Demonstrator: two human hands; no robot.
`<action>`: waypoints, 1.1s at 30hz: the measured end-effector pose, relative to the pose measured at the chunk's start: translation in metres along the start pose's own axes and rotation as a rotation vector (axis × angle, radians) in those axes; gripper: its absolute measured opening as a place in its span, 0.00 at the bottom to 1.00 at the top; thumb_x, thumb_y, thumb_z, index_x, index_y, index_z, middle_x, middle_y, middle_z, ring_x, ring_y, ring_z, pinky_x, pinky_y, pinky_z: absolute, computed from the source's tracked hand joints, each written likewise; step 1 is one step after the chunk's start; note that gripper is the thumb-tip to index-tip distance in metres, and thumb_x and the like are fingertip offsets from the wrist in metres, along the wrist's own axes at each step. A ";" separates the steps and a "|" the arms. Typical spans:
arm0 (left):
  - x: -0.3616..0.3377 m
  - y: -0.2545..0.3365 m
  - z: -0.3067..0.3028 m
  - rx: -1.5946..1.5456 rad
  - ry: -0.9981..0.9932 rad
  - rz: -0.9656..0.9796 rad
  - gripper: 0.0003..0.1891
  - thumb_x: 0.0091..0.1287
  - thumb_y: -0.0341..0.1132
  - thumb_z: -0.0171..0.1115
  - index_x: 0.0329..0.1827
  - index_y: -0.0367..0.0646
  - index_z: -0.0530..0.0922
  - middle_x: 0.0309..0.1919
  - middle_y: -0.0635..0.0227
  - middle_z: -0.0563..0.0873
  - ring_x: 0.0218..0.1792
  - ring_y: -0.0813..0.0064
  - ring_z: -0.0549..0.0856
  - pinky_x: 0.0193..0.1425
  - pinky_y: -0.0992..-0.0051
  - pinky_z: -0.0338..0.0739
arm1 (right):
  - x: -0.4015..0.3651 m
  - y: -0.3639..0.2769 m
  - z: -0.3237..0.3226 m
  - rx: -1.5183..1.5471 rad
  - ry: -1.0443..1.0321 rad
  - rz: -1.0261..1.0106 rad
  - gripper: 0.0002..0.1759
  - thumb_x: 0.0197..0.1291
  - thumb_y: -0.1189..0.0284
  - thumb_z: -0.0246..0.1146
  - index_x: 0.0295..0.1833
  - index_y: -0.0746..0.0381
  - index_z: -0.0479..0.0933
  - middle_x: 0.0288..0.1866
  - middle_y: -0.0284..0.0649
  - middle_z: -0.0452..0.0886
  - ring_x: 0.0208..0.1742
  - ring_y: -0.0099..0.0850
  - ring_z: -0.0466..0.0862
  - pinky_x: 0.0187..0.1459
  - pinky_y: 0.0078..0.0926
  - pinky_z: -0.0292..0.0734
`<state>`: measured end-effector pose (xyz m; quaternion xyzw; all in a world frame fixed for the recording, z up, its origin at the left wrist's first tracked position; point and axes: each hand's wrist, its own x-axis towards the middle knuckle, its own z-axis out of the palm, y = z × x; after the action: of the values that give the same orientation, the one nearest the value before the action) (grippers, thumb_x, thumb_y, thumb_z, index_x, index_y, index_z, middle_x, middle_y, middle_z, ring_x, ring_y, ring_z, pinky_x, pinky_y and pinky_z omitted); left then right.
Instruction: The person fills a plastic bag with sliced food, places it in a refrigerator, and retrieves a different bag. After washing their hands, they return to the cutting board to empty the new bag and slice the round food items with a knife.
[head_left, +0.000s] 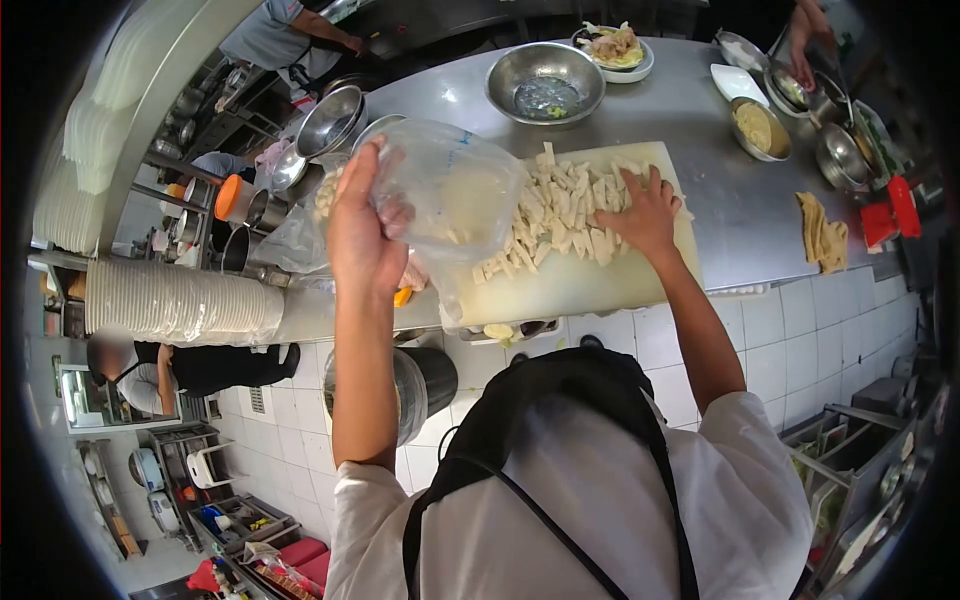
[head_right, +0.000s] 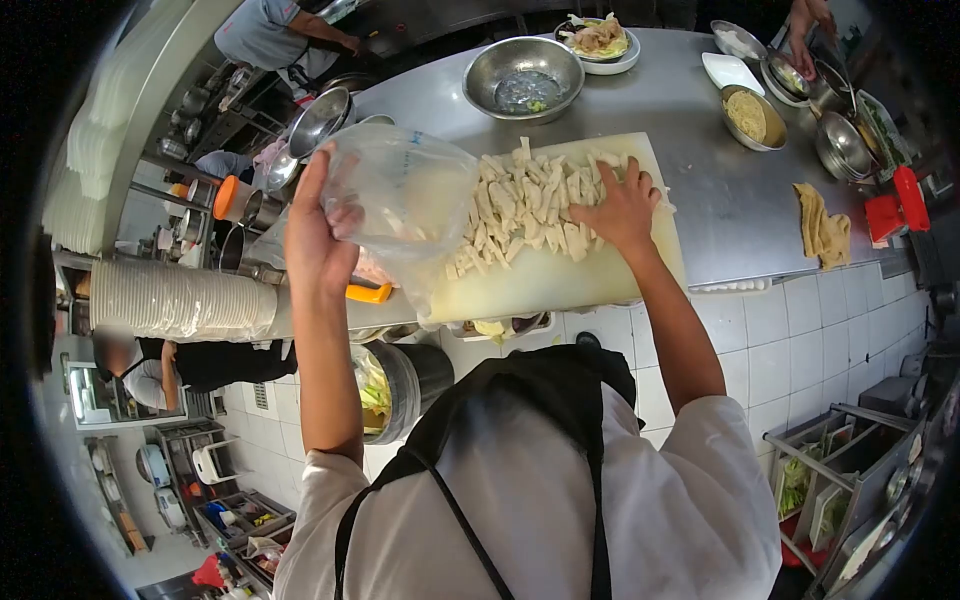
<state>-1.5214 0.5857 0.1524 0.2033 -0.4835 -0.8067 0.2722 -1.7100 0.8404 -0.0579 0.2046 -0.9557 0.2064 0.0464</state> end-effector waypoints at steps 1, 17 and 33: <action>0.000 -0.003 0.001 0.004 0.012 -0.006 0.14 0.73 0.41 0.61 0.55 0.42 0.78 0.49 0.64 0.82 0.21 0.88 0.66 0.22 0.86 0.60 | 0.002 0.000 0.001 0.013 -0.008 -0.005 0.53 0.35 0.47 0.74 0.71 0.55 0.70 0.73 0.56 0.62 0.69 0.53 0.63 0.67 0.56 0.54; -0.001 0.005 0.025 0.019 -0.059 0.009 0.14 0.74 0.40 0.58 0.56 0.41 0.78 0.49 0.66 0.81 0.22 0.86 0.66 0.23 0.85 0.60 | 0.035 -0.005 0.015 0.197 -0.002 0.036 0.31 0.39 0.67 0.70 0.55 0.61 0.79 0.54 0.49 0.76 0.51 0.49 0.81 0.53 0.42 0.78; 0.032 -0.021 0.060 -0.113 -0.054 -0.131 0.12 0.75 0.39 0.57 0.56 0.45 0.77 0.45 0.65 0.81 0.23 0.86 0.65 0.22 0.87 0.61 | 0.108 0.034 -0.038 1.270 -0.289 0.377 0.24 0.49 0.79 0.64 0.56 0.69 0.76 0.40 0.39 0.82 0.35 0.26 0.83 0.33 0.26 0.80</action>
<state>-1.5865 0.6135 0.1587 0.1970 -0.4299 -0.8541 0.2166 -1.8221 0.8445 -0.0173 0.0476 -0.6649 0.7031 -0.2477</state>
